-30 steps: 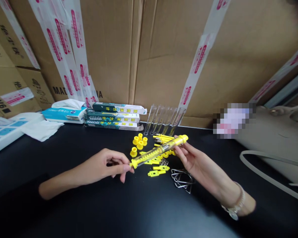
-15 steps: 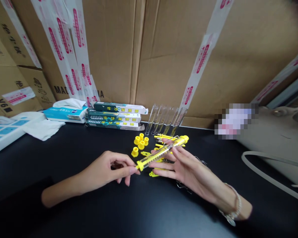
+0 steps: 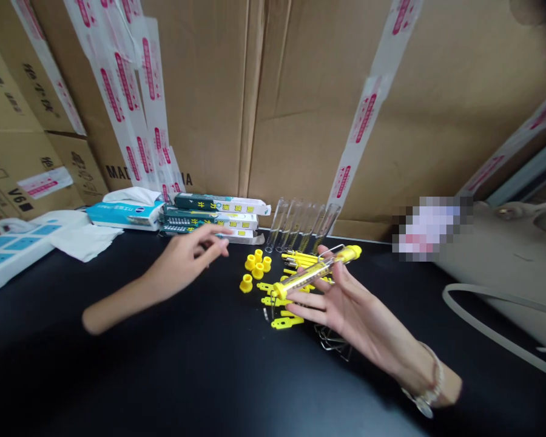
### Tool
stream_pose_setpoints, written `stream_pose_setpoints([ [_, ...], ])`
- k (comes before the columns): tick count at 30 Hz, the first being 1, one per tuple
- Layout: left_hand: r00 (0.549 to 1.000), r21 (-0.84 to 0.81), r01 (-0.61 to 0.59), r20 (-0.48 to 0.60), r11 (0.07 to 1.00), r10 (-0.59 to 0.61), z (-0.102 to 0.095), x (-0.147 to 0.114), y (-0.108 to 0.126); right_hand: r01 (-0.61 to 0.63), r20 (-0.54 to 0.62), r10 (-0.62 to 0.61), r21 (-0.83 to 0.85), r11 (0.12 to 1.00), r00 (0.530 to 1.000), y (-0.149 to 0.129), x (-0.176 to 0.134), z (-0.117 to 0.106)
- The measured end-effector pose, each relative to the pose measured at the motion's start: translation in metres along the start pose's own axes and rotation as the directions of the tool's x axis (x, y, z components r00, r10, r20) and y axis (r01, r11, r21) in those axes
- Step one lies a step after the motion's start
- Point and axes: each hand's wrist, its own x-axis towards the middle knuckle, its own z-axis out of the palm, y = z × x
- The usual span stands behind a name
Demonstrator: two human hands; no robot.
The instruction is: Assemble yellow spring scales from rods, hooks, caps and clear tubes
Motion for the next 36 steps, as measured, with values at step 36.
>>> stream_pose_setpoints([
  [36, 0.818, 0.561, -0.536, 0.163, 0.631, 0.551, 0.002, -0.033, 0.008, 0.125, 0.017, -0.124, -0.067, 0.99, 0.992, -0.02, -0.003, -0.003],
])
